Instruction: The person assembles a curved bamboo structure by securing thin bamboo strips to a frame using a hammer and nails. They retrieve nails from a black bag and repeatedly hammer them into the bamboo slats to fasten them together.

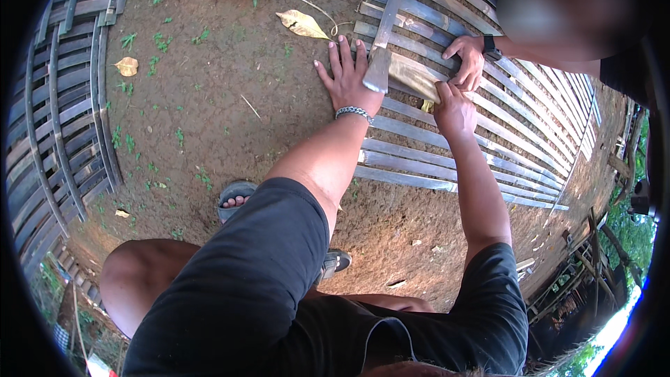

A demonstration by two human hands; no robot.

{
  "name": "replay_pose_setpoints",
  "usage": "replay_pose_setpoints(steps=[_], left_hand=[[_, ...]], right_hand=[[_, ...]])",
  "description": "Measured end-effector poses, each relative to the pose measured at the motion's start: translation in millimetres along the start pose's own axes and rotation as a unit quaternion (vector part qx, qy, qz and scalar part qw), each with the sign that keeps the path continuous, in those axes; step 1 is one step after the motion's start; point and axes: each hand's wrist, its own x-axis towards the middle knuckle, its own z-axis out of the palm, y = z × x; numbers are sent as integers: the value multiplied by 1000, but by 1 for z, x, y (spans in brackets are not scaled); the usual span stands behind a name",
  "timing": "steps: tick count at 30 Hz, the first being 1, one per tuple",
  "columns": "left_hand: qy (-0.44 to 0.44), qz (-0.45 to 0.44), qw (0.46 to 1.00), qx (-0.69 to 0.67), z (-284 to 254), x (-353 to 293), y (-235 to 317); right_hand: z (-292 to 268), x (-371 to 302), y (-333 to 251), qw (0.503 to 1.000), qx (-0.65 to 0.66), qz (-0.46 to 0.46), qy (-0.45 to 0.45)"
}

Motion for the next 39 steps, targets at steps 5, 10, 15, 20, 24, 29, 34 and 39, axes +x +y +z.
replay_pose_setpoints(steps=[5, 10, 15, 20, 24, 29, 34, 39], left_hand=[[69, 15, 997, 26, 11, 7, -4], [9, 3, 1000, -30, -6, 0, 1], [49, -2, 998, -26, 3, 0, -1], [53, -4, 998, -33, 0, 0, 2], [51, -3, 998, -31, 1, 0, 5], [77, 3, 997, -28, 3, 2, 0], [63, -1, 997, -35, 2, 2, 3], [64, -2, 997, -32, 6, -3, -2]], right_hand=[[-2, 2, -1, 999, 1, -36, 28], [-5, -5, -11, 997, 45, 41, -42], [-6, -45, -44, 951, 279, 122, -56], [-9, -56, -83, 943, 297, 147, 5], [4, -46, -84, 957, 243, 155, -33], [-17, -42, -100, 935, 314, 145, 77], [3, -48, -99, 946, 276, 154, 72], [-6, -36, -98, 935, 302, 163, 92]])
